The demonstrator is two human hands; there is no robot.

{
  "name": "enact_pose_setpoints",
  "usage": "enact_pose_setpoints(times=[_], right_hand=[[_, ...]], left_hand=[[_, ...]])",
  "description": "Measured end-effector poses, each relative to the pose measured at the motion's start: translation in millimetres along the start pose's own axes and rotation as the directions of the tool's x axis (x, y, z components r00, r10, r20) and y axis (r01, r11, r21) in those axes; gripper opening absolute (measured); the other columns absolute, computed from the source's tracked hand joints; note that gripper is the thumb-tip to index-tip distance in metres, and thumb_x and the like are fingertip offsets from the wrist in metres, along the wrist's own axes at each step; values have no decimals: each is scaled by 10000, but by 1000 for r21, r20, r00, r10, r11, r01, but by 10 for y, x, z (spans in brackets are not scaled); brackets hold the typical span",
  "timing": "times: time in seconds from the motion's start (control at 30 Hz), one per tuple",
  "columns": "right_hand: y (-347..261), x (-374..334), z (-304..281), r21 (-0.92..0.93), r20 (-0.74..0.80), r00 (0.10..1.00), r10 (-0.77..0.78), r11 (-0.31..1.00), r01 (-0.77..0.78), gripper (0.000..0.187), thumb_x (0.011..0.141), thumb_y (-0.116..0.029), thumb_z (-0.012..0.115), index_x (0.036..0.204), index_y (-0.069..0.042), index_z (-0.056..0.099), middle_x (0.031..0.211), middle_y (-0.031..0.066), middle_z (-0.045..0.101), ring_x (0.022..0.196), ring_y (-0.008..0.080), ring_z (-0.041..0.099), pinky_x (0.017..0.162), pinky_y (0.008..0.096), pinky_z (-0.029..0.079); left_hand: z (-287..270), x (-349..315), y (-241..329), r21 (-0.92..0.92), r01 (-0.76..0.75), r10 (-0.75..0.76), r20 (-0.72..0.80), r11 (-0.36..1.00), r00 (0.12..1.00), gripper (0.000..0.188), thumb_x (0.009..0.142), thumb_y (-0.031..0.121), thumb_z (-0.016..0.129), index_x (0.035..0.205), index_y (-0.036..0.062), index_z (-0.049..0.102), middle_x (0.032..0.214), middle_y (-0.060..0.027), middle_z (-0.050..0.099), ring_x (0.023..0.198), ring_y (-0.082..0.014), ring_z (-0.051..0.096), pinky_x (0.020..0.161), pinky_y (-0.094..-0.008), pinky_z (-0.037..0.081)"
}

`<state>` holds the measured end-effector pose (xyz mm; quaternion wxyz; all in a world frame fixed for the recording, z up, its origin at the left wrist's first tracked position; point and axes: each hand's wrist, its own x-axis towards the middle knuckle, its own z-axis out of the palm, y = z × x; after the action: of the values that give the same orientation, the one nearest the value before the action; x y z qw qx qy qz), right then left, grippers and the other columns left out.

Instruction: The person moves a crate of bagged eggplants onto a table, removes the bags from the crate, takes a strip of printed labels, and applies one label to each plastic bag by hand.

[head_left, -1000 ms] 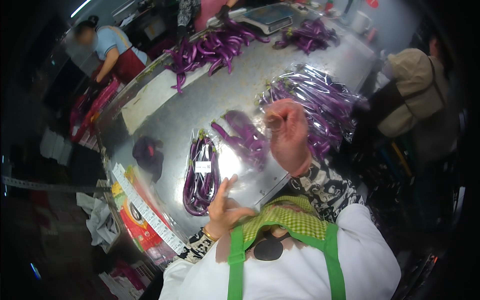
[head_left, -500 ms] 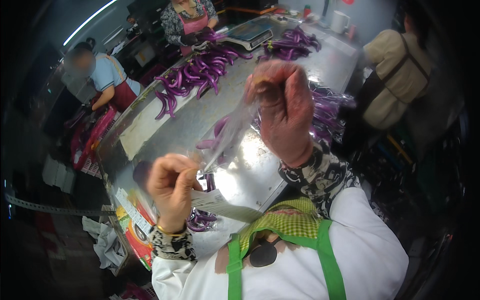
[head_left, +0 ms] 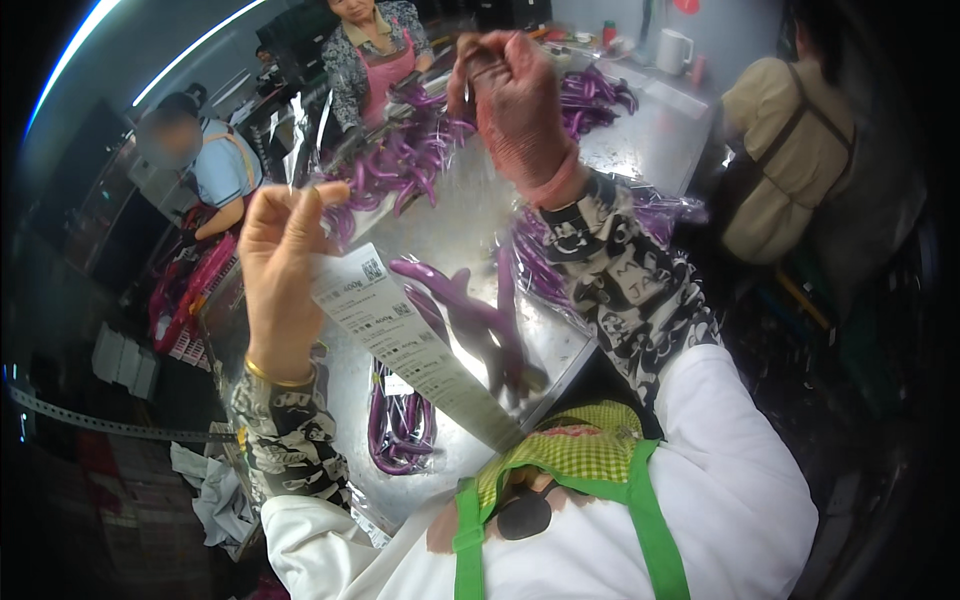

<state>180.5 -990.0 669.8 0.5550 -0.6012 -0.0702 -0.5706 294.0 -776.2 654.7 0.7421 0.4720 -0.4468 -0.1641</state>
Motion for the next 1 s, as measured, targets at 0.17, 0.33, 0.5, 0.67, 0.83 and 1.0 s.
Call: enact_pose_setpoints(times=[0.17,0.33,0.5,0.67,0.83,1.0], right_hand=[[-326,132,-23,87,-51,953,-300,949,303,100,989,-117,554,915,-50,552,720,33,585,577,104,561,530,248,480],[-353,-566,-226,180,46,975,-218,962,206,83,994,-96,555,945,-33,530,782,55,602,652,120,588,614,255,493],[-52,-1917,-785,128,10,988,155,980,-155,195,983,-188,593,949,-39,471,823,65,527,692,148,523,679,294,487],[552,-3082,-1142,-110,-138,845,517,840,-532,265,983,-266,600,930,-60,441,820,35,493,694,99,501,646,250,457],[843,-3186,-1238,-140,-182,670,719,656,-742,233,984,-249,604,949,-62,470,779,10,513,614,72,496,574,218,425],[1012,-2866,-1113,-4,-181,540,822,549,-836,318,928,-206,693,1103,-11,513,747,-10,519,578,50,462,519,210,386]], left_hand=[[218,-4,333,181,-229,218,75,956,973,89,985,143,592,924,91,554,1028,-145,721,510,-1,518,470,-146,426],[238,-736,56,144,-32,19,87,989,996,99,985,75,541,906,56,485,1052,-176,709,524,-23,542,478,-162,453],[262,-1648,-851,-57,501,-498,68,863,865,103,977,32,533,905,53,463,1115,-177,686,658,-32,562,570,-174,490],[75,-2361,-2076,-168,773,-783,9,612,622,115,1003,130,545,928,68,483,1036,-181,712,665,-49,572,583,-185,488],[61,-2420,-2326,-289,819,-863,-58,496,502,74,977,82,576,942,65,513,958,-129,722,696,-54,597,598,-198,471],[29,-2143,-2234,-199,866,-886,-40,459,461,225,962,117,618,1153,1,594,912,-89,728,715,-75,625,619,-201,483]])
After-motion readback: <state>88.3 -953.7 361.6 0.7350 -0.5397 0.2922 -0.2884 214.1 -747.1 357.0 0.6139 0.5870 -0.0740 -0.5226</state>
